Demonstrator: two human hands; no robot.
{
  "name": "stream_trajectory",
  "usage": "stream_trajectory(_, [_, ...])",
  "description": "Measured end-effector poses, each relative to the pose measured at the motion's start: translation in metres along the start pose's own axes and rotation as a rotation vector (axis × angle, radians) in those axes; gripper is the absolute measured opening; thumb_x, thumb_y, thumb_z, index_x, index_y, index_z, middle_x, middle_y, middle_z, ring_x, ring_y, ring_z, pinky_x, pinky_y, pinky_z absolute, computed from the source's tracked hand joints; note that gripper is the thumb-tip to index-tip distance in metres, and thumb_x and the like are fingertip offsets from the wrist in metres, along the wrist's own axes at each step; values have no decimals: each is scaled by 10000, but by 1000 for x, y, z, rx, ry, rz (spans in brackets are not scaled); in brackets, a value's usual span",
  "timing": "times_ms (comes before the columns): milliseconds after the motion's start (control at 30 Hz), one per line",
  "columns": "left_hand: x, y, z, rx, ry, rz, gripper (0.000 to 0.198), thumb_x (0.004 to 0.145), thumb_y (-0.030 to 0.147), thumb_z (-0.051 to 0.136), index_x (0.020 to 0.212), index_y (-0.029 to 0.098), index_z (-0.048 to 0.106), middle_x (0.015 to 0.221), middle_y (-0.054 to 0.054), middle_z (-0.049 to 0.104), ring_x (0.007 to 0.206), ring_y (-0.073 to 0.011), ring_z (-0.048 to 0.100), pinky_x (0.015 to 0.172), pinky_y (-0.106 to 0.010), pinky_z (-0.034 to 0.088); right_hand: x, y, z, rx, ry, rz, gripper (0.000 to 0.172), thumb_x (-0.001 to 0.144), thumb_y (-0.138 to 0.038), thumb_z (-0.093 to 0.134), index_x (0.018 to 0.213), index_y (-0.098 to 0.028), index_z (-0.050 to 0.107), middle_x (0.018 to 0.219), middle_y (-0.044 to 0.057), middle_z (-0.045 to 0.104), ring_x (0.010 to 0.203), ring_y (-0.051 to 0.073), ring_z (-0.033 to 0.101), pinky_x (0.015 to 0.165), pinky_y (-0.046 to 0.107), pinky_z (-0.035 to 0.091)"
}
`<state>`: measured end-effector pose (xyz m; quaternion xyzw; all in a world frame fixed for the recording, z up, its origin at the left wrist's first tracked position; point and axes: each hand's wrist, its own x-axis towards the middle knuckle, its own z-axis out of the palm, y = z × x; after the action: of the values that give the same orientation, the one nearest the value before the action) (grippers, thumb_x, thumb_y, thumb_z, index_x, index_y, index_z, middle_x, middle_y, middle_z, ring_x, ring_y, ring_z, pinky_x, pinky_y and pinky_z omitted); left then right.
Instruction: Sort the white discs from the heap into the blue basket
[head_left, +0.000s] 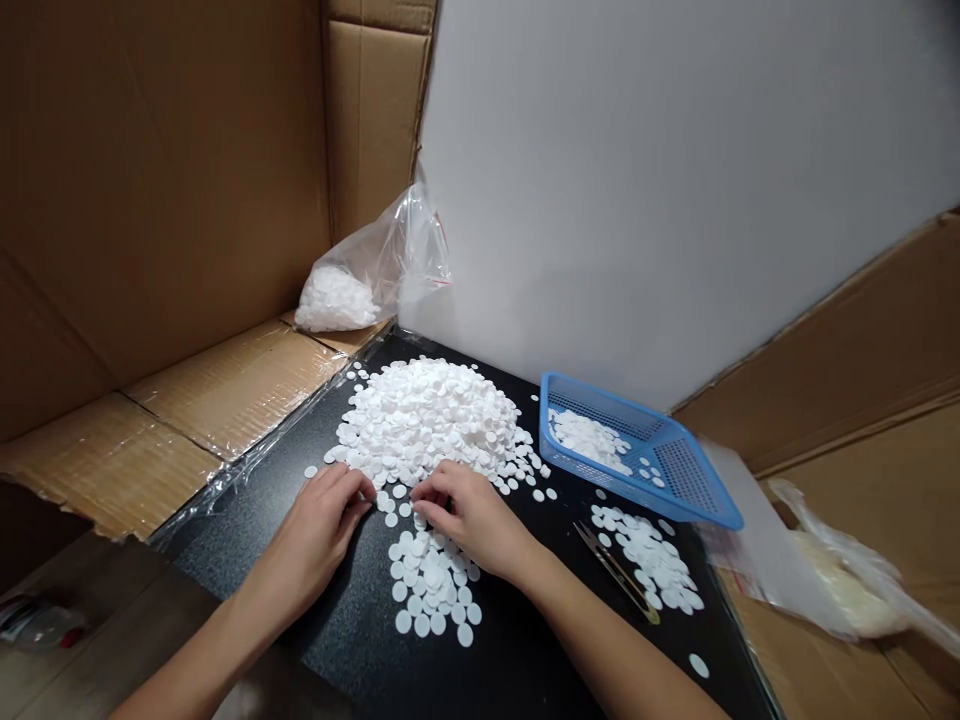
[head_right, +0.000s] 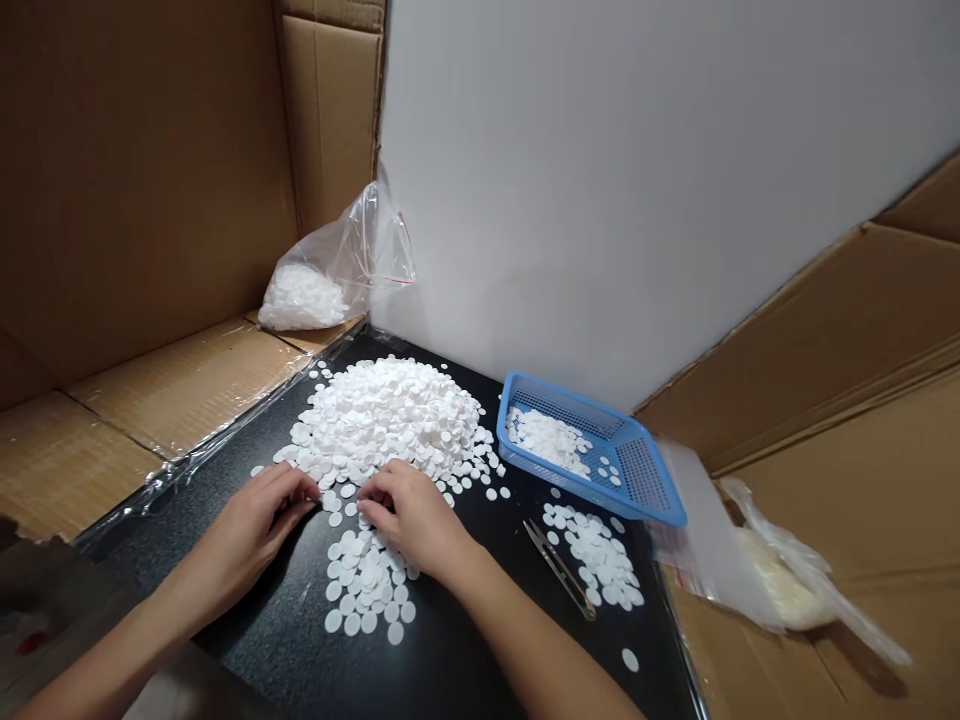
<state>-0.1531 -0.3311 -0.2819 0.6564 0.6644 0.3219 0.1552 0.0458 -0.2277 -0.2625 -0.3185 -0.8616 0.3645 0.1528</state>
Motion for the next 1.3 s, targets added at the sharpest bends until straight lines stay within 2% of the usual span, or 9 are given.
stream_trajectory(133, [-4, 3, 2, 40, -41, 6, 131, 932, 243, 556, 816, 238, 615, 863, -14, 603, 848, -232, 557, 747, -336, 404, -1, -2, 5, 50, -59, 1, 87, 857, -120, 715, 856, -205, 735, 881, 12, 615, 772, 144, 615, 672, 243, 470])
stream_trajectory(333, [-6, 13, 8, 55, -124, -6, 96, 916, 187, 596, 859, 238, 655, 887, -19, 605, 890, -235, 558, 795, -364, 399, -6, -4, -5, 61, -174, 15, 124, 849, -102, 690, 856, -211, 749, 849, 0, 682, 758, 148, 623, 672, 239, 462])
stream_trajectory(433, [-9, 11, 7, 9, -175, -11, 105, 915, 189, 597, 849, 242, 660, 902, -17, 604, 893, -229, 553, 783, -351, 405, -3, -5, -3, 31, -122, -45, 144, 882, -89, 653, 850, -207, 730, 841, 0, 680, 808, 156, 626, 729, 249, 460])
stream_trajectory(600, [-6, 3, 0, 51, -60, 15, 128, 928, 164, 544, 861, 235, 626, 902, -16, 609, 861, -225, 547, 753, -344, 394, 7, -11, 15, -90, -26, -93, 103, 846, -145, 759, 871, -205, 680, 817, -8, 626, 748, 153, 588, 681, 248, 441])
stream_trajectory(733, [2, 1, 2, 147, -20, 83, 118, 916, 142, 572, 877, 238, 628, 911, -15, 612, 869, -233, 556, 744, -341, 383, 13, -17, 27, -238, -3, -116, 64, 890, -165, 695, 853, -198, 655, 866, 27, 636, 756, 173, 584, 689, 275, 445])
stream_trajectory(867, [5, -1, 9, 178, -17, 114, 155, 931, 150, 573, 805, 224, 624, 859, -18, 604, 825, -227, 551, 712, -332, 371, 14, -13, 23, 42, 8, 45, 151, 873, -133, 647, 736, -193, 674, 782, 20, 644, 753, 172, 598, 721, 274, 465])
stream_trajectory(1033, [4, 3, 8, 159, -29, 143, 220, 973, 196, 527, 772, 225, 611, 823, -14, 595, 788, -214, 528, 714, -328, 373, 11, -1, 9, 286, -48, 260, 204, 878, -263, 591, 721, -173, 685, 547, -41, 557, 445, 104, 493, 430, 205, 405])
stream_trajectory(1133, [3, 10, 4, 63, -80, 88, 181, 968, 221, 533, 806, 220, 613, 849, -18, 606, 823, -217, 550, 736, -329, 404, 10, 0, 5, 359, -85, 305, 244, 871, -285, 569, 679, -161, 655, 520, -49, 534, 393, 73, 436, 385, 179, 381])
stream_trajectory(1300, [3, 20, 1, -42, -184, -41, 161, 933, 230, 552, 785, 218, 614, 869, -29, 614, 875, -239, 562, 775, -358, 429, 10, 0, 4, 371, -112, 311, 153, 818, -236, 623, 687, -165, 658, 568, -34, 585, 445, 80, 482, 396, 168, 389])
